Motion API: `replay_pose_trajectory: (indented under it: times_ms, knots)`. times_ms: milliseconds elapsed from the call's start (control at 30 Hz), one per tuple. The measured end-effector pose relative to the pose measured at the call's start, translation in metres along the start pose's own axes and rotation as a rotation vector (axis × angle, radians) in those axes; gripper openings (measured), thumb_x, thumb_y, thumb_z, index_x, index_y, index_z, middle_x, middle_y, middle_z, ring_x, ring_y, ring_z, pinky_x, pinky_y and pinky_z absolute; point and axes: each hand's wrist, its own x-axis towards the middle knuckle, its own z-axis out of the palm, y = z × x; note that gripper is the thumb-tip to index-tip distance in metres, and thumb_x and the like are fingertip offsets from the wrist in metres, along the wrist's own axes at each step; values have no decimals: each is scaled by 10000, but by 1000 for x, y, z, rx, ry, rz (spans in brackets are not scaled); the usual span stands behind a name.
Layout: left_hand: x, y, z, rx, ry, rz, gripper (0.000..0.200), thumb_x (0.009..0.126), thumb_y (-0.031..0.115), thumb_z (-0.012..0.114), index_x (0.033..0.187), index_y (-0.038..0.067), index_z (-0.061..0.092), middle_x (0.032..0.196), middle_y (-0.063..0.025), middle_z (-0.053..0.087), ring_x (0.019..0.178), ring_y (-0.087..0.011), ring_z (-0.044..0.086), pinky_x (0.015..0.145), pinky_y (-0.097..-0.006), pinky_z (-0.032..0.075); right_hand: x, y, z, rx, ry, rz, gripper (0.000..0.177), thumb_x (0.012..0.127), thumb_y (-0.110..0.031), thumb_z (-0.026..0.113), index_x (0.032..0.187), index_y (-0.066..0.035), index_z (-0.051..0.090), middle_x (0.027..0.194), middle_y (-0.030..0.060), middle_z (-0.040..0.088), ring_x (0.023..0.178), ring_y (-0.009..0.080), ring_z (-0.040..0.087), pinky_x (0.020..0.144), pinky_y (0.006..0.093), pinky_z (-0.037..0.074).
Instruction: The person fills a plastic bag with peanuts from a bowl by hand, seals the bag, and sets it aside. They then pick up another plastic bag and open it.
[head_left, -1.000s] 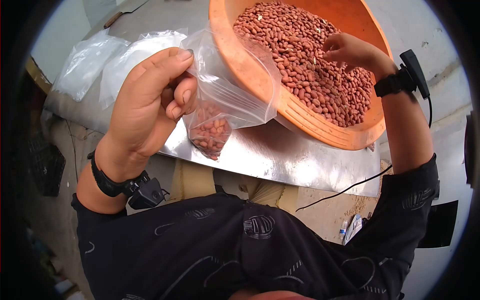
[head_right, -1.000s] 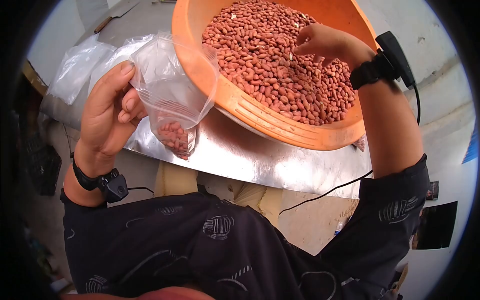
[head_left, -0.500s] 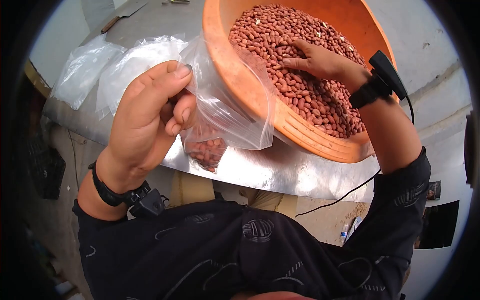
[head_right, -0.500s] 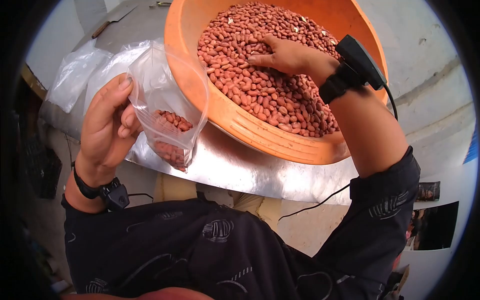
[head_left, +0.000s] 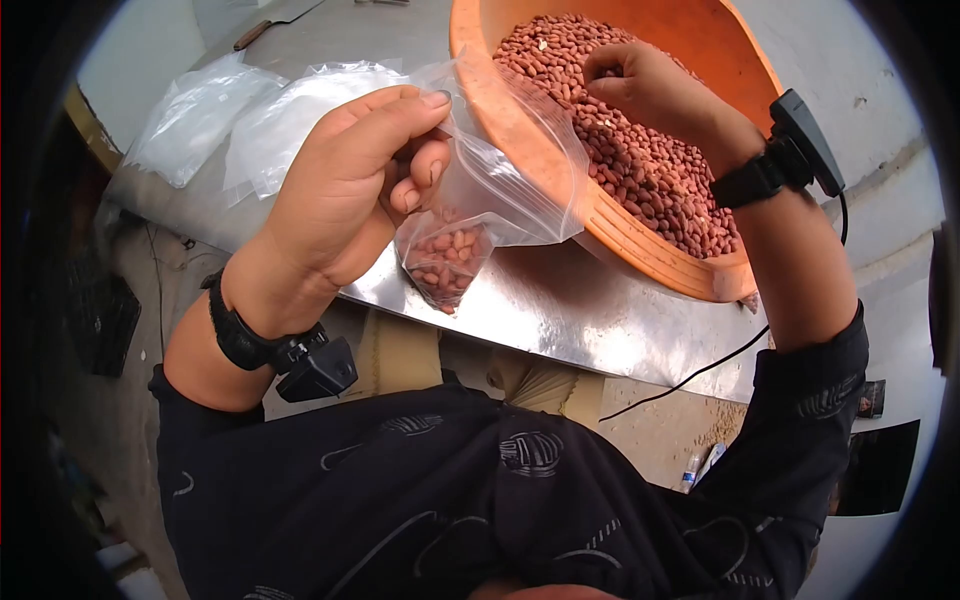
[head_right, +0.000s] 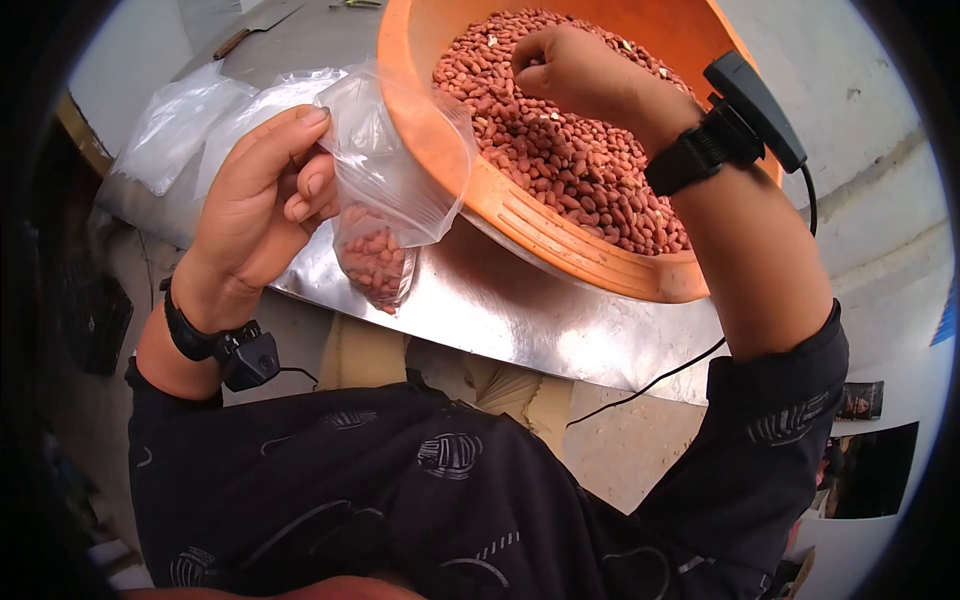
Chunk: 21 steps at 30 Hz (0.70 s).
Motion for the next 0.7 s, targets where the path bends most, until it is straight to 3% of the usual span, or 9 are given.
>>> replay_pose_trajectory:
  times_ms: [67, 167, 300, 467, 533, 700]
  knots:
    - [1, -1, 0, 2, -12, 3, 190, 930, 196, 545, 817, 44, 556, 646, -6, 550, 513, -50, 416, 493, -175, 355, 1, -26, -15, 213, -76, 37, 95, 903, -140, 572, 893, -54, 612, 692, -6, 575, 600, 39, 529, 510, 210, 426]
    - [4, -3, 0, 0, -28, 14, 186, 929, 191, 545, 824, 38, 556, 656, -9, 553, 514, -50, 420, 499, -180, 363, -3, -82, -22, 460, -110, 5, 140, 886, -101, 585, 934, 21, 634, 669, 21, 565, 562, 92, 531, 505, 209, 437]
    - [5, -4, 2, -44, -21, 11, 178, 930, 187, 541, 833, 39, 554, 660, -8, 551, 512, -50, 422, 508, -193, 374, -14, -129, -10, 503, -219, -119, 144, 877, -106, 559, 911, 16, 626, 658, 21, 542, 530, 90, 485, 452, 224, 390]
    - [2, -2, -1, -71, -16, 20, 171, 926, 187, 546, 831, 45, 552, 655, -5, 544, 510, -47, 420, 510, -198, 363, -14, -150, 13, 504, -119, 105, 152, 854, -95, 541, 904, 29, 613, 652, 50, 557, 528, 114, 498, 477, 247, 427]
    - [0, -1, -2, -59, -10, 25, 171, 925, 187, 549, 831, 44, 552, 656, -7, 544, 510, -49, 418, 511, -197, 358, -14, -129, 13, 615, -228, -70, 189, 858, -111, 537, 943, 36, 620, 691, 67, 588, 574, 135, 527, 534, 249, 454]
    - [0, 2, -4, -47, 7, 22, 176, 927, 186, 546, 824, 43, 549, 655, -10, 541, 512, -54, 412, 518, -199, 358, -23, -129, -15, 399, -414, -257, 246, 877, -125, 546, 1043, 37, 627, 846, 72, 633, 788, 143, 565, 716, 252, 468]
